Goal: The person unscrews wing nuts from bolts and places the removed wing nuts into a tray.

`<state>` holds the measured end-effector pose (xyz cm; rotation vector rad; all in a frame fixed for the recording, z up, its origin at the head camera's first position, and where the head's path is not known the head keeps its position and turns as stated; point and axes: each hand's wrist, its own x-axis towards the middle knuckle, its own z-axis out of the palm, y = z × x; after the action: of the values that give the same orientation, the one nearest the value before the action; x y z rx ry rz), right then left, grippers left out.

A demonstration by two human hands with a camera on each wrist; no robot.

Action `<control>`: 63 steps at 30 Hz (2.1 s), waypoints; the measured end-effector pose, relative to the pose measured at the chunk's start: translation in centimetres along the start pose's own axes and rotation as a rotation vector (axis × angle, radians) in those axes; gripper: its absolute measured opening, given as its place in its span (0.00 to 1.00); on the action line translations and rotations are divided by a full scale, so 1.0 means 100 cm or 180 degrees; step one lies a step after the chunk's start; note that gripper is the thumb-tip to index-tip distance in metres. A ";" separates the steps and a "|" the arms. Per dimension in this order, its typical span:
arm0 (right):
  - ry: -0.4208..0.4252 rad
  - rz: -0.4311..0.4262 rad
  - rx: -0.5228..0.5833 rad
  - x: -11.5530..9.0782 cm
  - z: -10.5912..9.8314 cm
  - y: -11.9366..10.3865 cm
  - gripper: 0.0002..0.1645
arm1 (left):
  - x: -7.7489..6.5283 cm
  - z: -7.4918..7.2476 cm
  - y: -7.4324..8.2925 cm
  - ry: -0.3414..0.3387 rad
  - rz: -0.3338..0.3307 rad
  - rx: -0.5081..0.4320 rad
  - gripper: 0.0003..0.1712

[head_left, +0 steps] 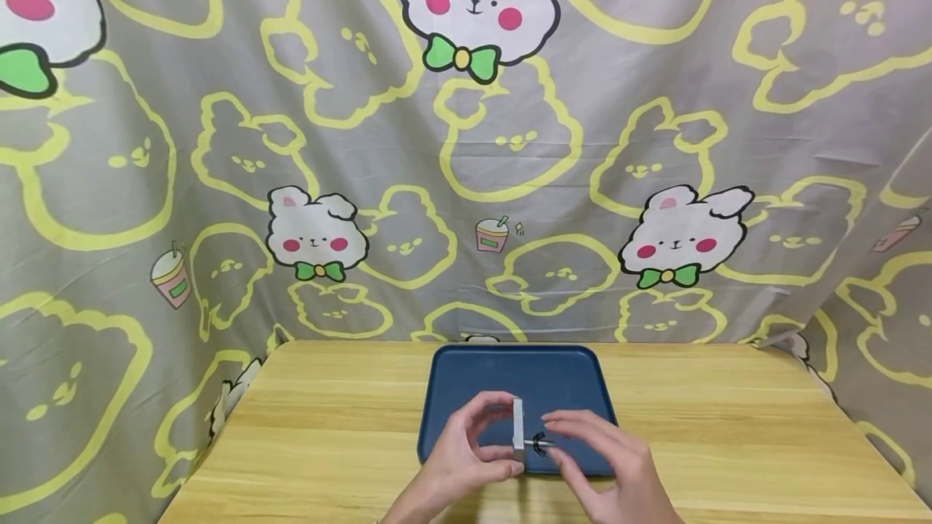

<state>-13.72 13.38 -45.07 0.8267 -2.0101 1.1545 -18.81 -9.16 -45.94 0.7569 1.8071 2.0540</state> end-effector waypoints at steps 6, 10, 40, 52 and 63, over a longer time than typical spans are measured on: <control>-0.0237 0.1898 0.0768 0.006 -0.004 -0.004 0.10 | 0.001 0.001 -0.001 0.0023 0.0102 0.0154 0.37; -0.0513 0.2869 0.1529 0.009 -0.008 0.004 0.18 | 0.001 0.002 -0.002 -0.0001 0.0205 0.0232 0.38; -0.1006 0.3138 0.2512 0.001 -0.008 0.016 0.20 | -0.001 0.006 -0.006 -0.0117 0.0277 0.0336 0.38; -0.0691 0.1861 0.1301 0.000 0.000 0.004 0.10 | -0.002 0.004 -0.006 -0.0107 0.0105 0.0173 0.37; -0.0163 -0.0489 0.0179 -0.004 0.009 0.013 0.04 | -0.001 0.003 -0.001 -0.0135 -0.0074 -0.0109 0.35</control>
<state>-14.70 13.18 -46.36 1.0299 -1.9251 1.1166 -18.58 -8.98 -46.09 0.7608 1.7455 2.0334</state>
